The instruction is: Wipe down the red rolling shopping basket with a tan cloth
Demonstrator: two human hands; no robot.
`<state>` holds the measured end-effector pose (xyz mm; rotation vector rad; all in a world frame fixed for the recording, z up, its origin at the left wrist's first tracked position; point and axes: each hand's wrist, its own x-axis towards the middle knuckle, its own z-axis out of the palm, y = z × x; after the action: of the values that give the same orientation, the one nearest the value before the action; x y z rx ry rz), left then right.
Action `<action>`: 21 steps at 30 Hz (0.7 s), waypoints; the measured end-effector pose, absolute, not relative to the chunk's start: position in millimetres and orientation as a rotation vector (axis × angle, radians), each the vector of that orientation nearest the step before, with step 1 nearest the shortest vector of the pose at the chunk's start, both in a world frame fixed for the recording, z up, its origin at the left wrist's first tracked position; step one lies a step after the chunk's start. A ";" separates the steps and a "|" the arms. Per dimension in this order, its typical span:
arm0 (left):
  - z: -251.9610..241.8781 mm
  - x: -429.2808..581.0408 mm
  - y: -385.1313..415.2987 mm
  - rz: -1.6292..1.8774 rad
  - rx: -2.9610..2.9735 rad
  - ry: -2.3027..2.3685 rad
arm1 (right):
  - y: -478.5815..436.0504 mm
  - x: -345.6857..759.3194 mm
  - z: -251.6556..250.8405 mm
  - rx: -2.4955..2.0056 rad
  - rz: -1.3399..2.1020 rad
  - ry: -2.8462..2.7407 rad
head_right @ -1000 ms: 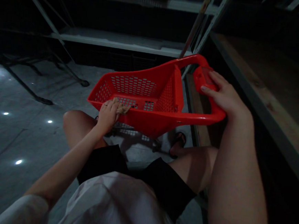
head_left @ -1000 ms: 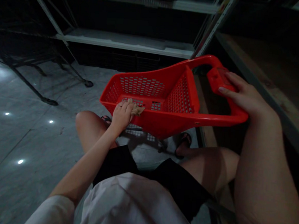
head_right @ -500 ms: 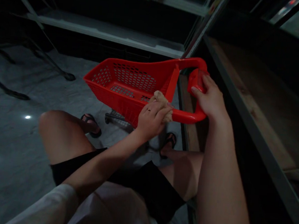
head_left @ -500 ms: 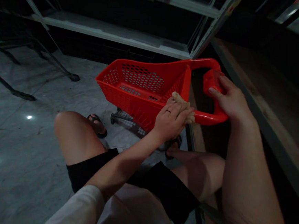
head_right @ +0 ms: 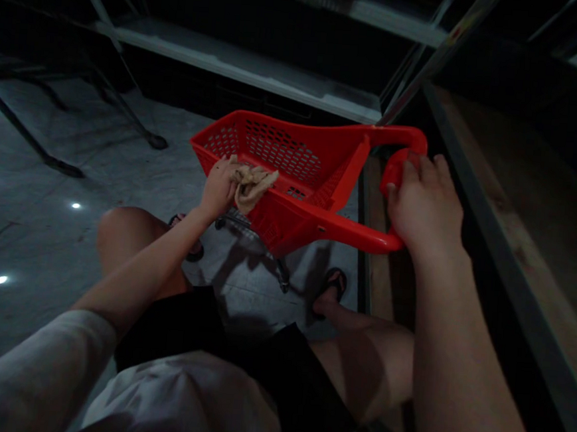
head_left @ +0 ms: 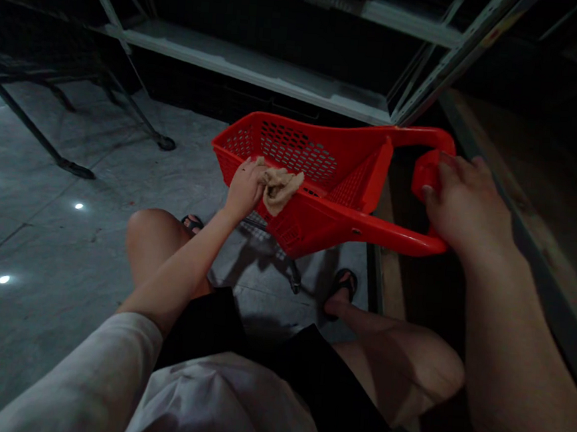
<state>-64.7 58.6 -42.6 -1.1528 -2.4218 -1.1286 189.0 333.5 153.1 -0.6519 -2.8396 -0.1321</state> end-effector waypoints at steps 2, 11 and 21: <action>-42.8 -42.0 69.8 -1.247 -1.015 -2.400 | 315.8 176.2 152.8 -0.502 0.020 -2.866; -65.6 134.3 144.0 -1.837 -0.609 -2.380 | 258.0 111.3 122.9 -0.326 0.478 -3.370; -21.0 60.0 168.4 -1.841 -0.078 -2.231 | 236.0 123.0 125.5 -0.433 0.026 -3.450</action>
<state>60.0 168.4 -21.0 -0.0782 -2.2305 -1.8412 123.0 236.0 125.5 -0.4330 -3.4497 0.0258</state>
